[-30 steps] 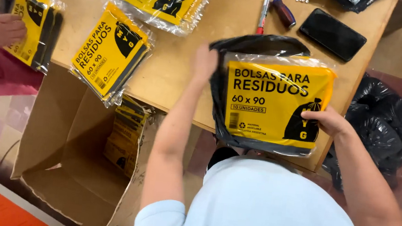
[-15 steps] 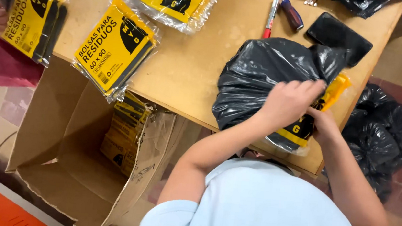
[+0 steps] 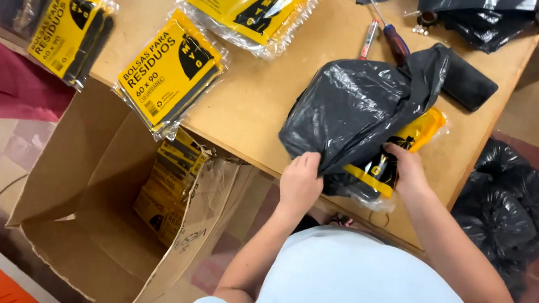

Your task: The person picks up yellow-packaged plastic bags from a table and places them inside a black trash bag. They then compress the air out of the trash bag, twist the opening, and use a tool to secure the top.

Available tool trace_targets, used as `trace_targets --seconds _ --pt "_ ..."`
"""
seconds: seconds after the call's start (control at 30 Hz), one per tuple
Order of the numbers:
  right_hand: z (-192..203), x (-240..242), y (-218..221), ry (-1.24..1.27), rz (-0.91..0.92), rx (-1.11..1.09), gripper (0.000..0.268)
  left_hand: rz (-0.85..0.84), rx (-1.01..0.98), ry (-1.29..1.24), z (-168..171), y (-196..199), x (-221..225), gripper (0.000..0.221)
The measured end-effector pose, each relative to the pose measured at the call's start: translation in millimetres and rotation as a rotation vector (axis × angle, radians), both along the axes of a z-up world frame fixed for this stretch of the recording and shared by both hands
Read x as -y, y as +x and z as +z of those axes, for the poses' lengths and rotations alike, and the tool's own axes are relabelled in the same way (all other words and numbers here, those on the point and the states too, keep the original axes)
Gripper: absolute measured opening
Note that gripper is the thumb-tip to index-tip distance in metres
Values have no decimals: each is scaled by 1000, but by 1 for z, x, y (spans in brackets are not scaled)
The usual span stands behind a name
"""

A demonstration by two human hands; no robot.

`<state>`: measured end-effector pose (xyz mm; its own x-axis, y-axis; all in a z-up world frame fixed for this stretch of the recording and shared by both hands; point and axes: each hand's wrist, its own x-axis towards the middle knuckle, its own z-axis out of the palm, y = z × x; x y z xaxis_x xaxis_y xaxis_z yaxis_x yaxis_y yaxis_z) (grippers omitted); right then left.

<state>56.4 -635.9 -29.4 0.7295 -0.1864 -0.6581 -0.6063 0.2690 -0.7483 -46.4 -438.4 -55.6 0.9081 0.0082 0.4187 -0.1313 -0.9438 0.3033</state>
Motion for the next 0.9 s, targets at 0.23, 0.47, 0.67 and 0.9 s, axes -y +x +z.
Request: trace_targets --seconds 0.23,0.47,0.67,0.9 --pt "-3 -17 8 55 57 -21 58 -264 189 159 4 -32 23 20" --pt "-6 -22 12 139 54 -19 65 -103 -318 443 -47 -33 14 6" --pt "-30 -28 16 189 33 -51 65 121 -103 421 7 -31 12 21" --pt "-4 -54 -2 211 -23 -26 62 -187 -391 333 -33 -45 48 13"
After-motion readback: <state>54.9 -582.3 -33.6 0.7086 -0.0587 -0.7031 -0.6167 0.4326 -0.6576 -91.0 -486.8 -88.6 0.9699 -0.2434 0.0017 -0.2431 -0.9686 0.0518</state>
